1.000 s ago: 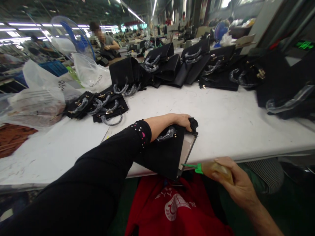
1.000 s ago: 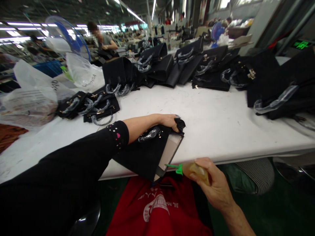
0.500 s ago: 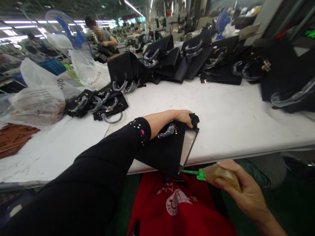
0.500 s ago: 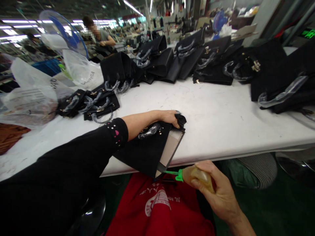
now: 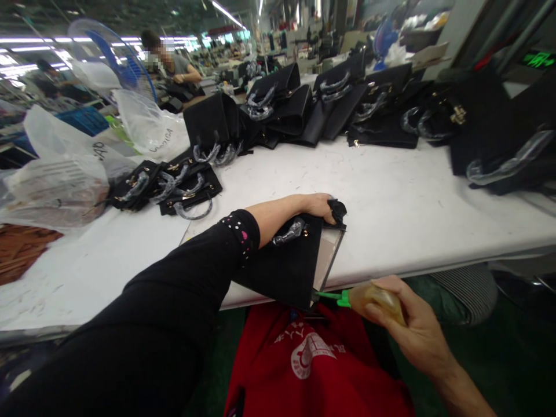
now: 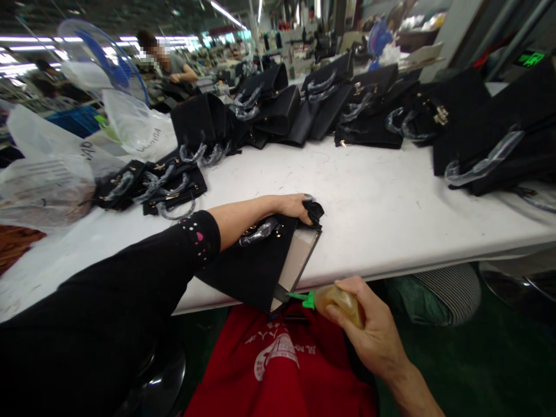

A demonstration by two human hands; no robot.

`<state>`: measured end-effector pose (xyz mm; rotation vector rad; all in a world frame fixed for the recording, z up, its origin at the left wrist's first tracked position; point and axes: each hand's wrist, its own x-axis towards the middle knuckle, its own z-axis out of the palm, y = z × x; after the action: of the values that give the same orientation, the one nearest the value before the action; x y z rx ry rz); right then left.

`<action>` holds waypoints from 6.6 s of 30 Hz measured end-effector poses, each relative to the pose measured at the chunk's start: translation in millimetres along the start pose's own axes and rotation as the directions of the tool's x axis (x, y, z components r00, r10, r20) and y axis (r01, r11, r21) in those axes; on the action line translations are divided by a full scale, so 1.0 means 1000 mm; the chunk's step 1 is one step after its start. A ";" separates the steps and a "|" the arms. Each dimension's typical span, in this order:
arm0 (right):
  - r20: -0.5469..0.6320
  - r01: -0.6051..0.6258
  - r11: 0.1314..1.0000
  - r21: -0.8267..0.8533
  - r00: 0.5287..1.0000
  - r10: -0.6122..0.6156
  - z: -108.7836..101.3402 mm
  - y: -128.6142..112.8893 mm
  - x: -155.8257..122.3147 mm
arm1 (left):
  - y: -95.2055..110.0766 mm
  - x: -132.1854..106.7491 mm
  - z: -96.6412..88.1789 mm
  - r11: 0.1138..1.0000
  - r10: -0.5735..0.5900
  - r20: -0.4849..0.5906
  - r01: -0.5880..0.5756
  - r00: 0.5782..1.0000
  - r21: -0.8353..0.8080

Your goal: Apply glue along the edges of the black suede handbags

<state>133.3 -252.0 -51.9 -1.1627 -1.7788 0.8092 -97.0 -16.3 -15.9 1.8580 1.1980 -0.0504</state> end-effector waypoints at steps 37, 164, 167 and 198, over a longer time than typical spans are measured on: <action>-0.135 -0.139 0.989 -0.057 0.982 0.130 -0.012 0.033 0.067 | 0.104 -0.148 -0.017 0.923 0.117 -0.412 0.054 0.904 0.381; -0.143 -0.229 0.972 -0.059 0.965 0.219 -0.007 0.001 0.025 | 0.086 -0.238 0.040 0.964 0.232 -0.423 -0.150 0.876 0.218; -0.070 -0.236 0.972 -0.024 0.970 0.233 -0.008 0.001 0.024 | 0.085 -0.238 0.041 0.963 0.237 -0.417 -0.156 0.878 0.218; -0.091 -0.084 0.994 -0.069 0.993 0.078 -0.008 -0.018 0.021 | 0.083 -0.241 0.044 0.937 0.279 -0.389 -0.160 0.878 0.310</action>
<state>129.0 -238.5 -26.6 -1.3063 -1.7100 0.7340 -144.9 -228.5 124.1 2.3201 1.3082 0.3603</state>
